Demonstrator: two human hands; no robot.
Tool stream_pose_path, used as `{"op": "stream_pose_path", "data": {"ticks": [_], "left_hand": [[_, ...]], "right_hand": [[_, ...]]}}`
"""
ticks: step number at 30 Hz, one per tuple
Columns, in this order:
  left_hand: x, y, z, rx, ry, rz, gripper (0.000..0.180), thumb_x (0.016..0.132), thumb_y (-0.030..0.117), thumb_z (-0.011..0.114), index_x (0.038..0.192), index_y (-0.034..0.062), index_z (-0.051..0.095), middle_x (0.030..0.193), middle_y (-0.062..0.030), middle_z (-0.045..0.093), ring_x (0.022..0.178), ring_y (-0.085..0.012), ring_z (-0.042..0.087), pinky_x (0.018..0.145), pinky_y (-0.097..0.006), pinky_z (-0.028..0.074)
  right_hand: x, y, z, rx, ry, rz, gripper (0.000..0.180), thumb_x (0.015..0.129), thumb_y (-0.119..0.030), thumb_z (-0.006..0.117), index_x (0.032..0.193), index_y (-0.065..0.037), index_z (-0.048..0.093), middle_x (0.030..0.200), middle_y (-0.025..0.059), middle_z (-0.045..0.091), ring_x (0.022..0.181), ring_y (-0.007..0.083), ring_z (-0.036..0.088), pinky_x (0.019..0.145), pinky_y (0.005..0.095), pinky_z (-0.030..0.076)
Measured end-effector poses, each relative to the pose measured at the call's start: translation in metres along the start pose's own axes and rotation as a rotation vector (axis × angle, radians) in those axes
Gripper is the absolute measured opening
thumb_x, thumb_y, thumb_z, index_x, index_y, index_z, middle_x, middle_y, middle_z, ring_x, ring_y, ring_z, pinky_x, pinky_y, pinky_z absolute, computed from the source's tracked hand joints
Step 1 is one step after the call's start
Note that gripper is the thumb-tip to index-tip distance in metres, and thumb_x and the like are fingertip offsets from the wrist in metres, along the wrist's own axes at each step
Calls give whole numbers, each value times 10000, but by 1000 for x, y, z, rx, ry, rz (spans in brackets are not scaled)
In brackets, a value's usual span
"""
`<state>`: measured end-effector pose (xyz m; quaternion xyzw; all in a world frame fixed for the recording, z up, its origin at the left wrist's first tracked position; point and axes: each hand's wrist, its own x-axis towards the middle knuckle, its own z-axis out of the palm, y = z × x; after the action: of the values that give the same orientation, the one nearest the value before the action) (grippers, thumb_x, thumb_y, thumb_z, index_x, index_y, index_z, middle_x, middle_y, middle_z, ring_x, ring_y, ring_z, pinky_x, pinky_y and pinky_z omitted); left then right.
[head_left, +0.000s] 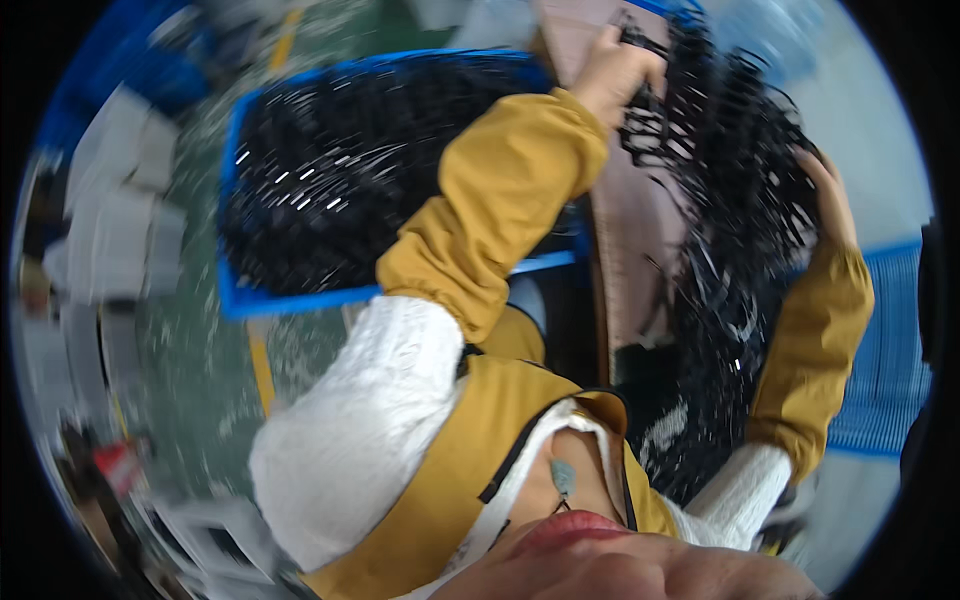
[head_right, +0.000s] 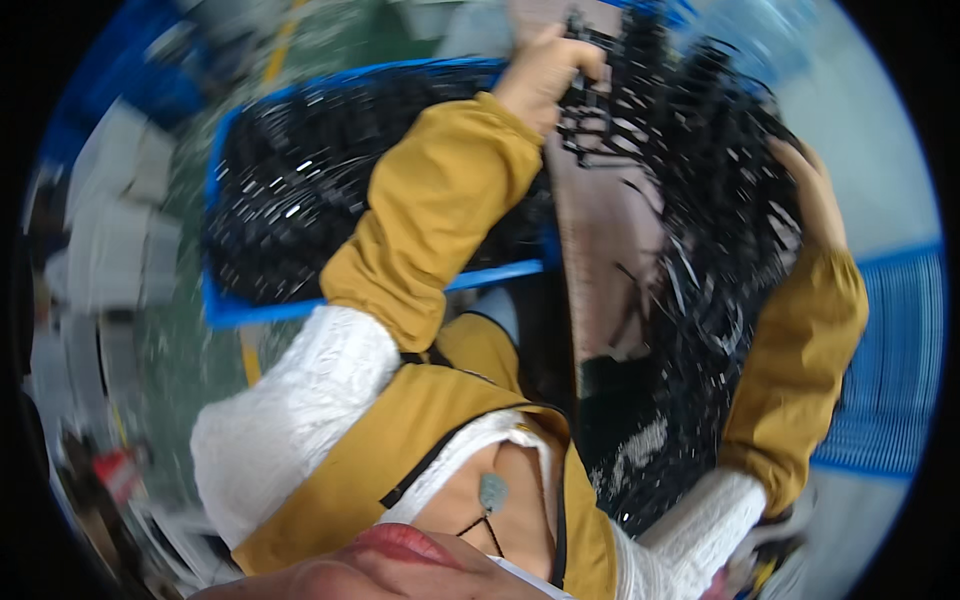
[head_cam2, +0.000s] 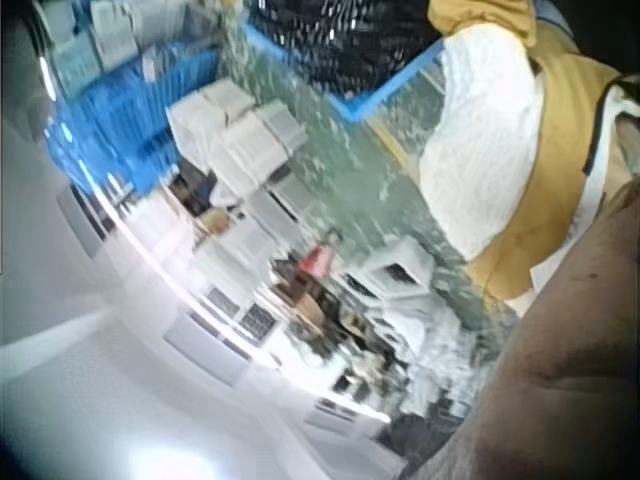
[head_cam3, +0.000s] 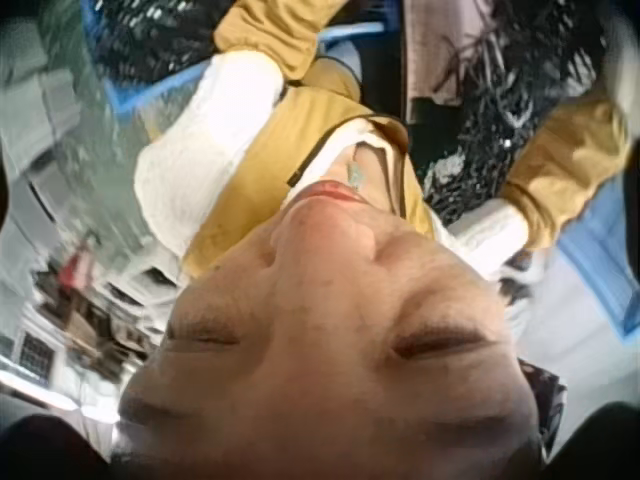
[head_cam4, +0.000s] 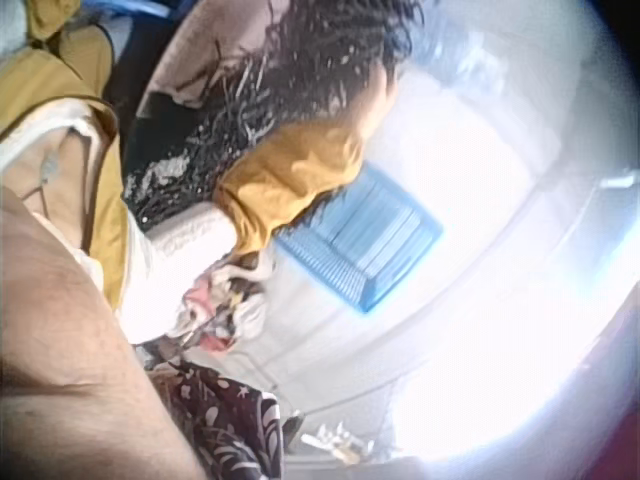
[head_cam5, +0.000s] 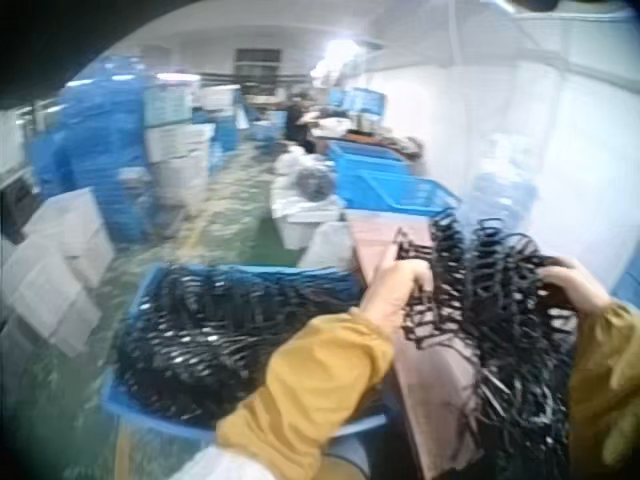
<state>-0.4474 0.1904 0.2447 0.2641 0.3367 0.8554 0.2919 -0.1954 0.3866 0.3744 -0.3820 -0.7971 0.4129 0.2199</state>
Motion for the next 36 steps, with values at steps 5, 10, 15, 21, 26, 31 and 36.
{"op": "stream_pose_path", "data": {"ticks": [5,10,15,21,26,31,36], "left_hand": [[-79,139,-93,97,-14,159,328,727,-14,603,1046,41,663,922,-24,664,784,-170,618,760,-311,551],[-126,284,-186,212,113,272,483,792,31,548,1268,60,624,959,-81,715,796,-190,706,722,-332,618],[-176,301,-319,530,449,219,334,742,22,588,1075,6,603,902,-75,660,866,-210,644,821,-342,515],[-180,243,-437,1134,695,35,829,813,202,616,1589,7,401,1558,-240,463,1423,-365,438,1207,-405,297],[-161,248,-439,1028,674,207,658,787,24,632,1435,-65,563,1330,-197,672,1196,-264,649,1048,-322,465],[-152,236,-448,1122,627,401,611,825,26,615,1433,-25,595,1298,-164,696,1091,-210,657,980,-307,490],[-180,220,-433,1390,776,164,643,927,209,601,1520,-10,482,1488,-233,559,1373,-347,537,1134,-411,410]], "right_hand": [[-29,-75,112,198,-265,-199,392,1001,-270,650,1294,-11,671,1130,57,731,995,127,692,876,246,523],[-28,-185,272,212,-432,-569,353,941,-237,680,1200,3,694,959,70,713,831,149,656,725,301,514],[-30,-203,442,-346,-458,-663,355,940,-278,653,1236,-89,708,1000,143,733,860,254,697,766,386,568],[-30,-110,557,-515,-498,-493,528,889,-260,557,1354,-17,607,1293,287,676,1218,457,639,1053,515,500],[2,-117,545,-207,-747,-492,711,870,-412,710,1406,38,584,1266,252,704,1218,370,654,1038,426,496],[-9,-120,565,46,-497,-501,723,897,-399,680,1458,32,532,1352,280,651,1280,404,610,1083,401,460],[-16,-87,568,160,-474,-500,752,906,-445,685,1515,-47,497,1421,252,618,1328,395,582,1117,409,438]]}}
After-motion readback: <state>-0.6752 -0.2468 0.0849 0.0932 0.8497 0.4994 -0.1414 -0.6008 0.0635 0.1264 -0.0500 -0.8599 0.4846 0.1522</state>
